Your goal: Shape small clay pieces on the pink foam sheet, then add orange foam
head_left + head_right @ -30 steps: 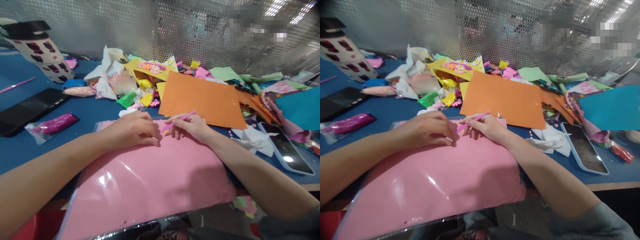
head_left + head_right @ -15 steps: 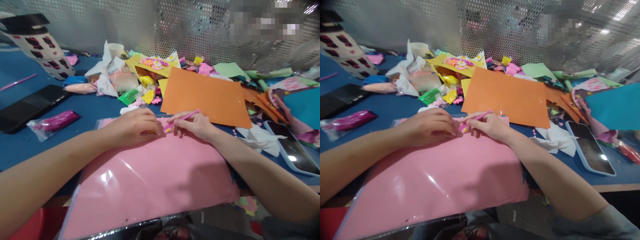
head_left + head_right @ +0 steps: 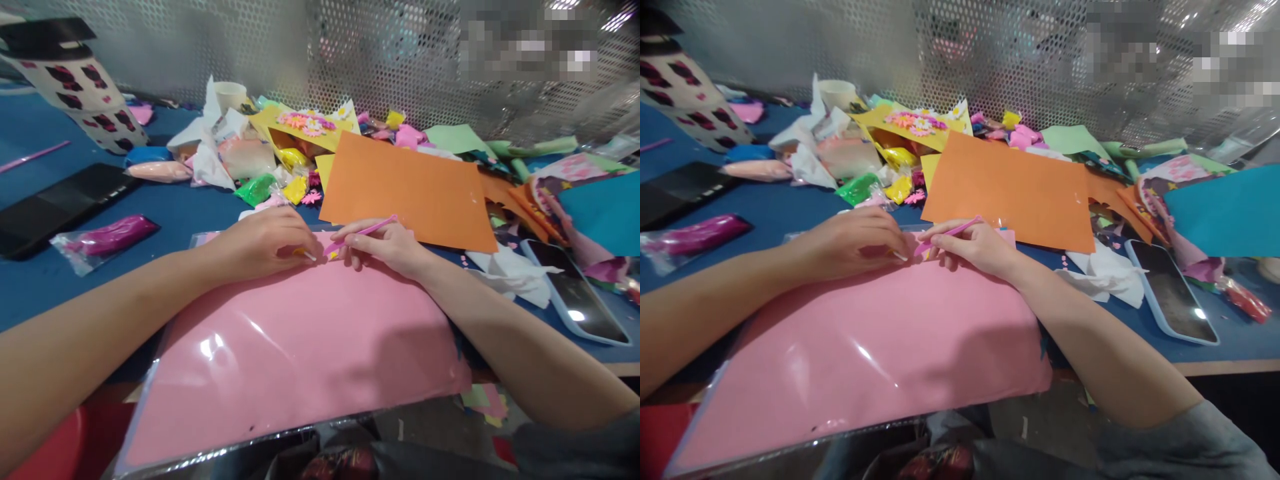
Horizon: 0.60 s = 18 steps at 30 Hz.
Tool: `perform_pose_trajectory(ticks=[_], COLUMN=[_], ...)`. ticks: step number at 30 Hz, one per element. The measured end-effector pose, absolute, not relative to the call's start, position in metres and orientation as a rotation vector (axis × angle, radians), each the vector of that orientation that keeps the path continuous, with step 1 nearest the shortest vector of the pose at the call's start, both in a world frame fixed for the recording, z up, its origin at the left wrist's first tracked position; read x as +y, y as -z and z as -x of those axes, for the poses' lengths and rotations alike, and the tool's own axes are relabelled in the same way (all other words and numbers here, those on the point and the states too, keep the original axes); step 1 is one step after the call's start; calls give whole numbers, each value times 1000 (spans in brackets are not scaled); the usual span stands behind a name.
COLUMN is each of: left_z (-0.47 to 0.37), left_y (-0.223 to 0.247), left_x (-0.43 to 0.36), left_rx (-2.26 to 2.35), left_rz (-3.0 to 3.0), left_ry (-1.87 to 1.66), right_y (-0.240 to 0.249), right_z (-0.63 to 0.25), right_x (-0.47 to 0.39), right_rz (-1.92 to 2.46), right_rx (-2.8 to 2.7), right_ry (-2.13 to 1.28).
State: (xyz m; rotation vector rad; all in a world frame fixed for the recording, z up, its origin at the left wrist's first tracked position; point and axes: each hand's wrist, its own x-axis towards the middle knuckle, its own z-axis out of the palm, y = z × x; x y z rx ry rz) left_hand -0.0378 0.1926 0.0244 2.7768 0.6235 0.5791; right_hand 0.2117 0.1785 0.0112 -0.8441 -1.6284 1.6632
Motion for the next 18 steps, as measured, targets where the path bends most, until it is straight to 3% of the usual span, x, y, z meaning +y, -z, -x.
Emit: perform_pose_trajectory(ticks=[18], left_z=[40], left_y=[-20], left_x=[192], left_rx=[583], left_rz=[-2808], left_ry=[-507], right_y=[-16], right_z=[-214], right_x=[176], right_rz=[911], right_rx=[-1736], right_ry=[-1620])
